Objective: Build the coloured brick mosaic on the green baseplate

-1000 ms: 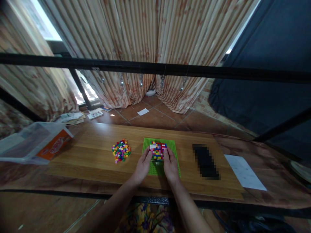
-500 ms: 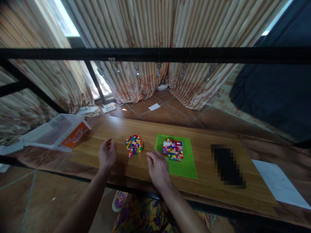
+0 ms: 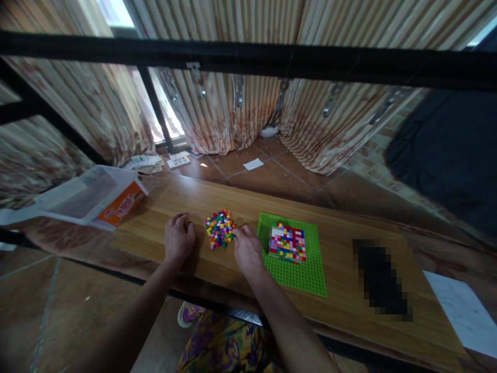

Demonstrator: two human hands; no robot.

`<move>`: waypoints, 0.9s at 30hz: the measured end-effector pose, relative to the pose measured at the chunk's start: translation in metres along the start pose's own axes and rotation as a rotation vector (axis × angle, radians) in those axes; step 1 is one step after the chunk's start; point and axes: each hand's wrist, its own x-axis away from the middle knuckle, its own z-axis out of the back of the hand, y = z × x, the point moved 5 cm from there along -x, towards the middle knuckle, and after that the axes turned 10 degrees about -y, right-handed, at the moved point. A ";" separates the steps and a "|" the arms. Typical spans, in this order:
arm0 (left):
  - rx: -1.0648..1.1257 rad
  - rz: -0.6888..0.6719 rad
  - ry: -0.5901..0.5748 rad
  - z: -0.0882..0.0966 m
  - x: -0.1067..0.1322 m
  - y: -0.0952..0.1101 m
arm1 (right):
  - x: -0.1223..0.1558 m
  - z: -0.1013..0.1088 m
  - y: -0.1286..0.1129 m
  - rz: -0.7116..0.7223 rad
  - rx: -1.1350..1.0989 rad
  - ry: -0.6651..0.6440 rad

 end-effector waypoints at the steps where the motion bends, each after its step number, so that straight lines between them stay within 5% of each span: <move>1: -0.004 -0.004 -0.001 0.000 0.000 0.000 | 0.001 0.000 0.000 0.007 0.001 -0.001; 18: -0.026 -0.062 0.027 0.001 0.000 0.003 | 0.019 0.002 -0.009 -0.026 -0.007 0.022; 23: -0.031 -0.072 0.036 0.001 -0.001 0.002 | 0.057 0.035 -0.010 -0.029 -0.328 0.126; 27: -0.021 -0.085 0.038 0.002 -0.003 0.002 | 0.077 0.079 0.029 -0.144 -0.476 0.290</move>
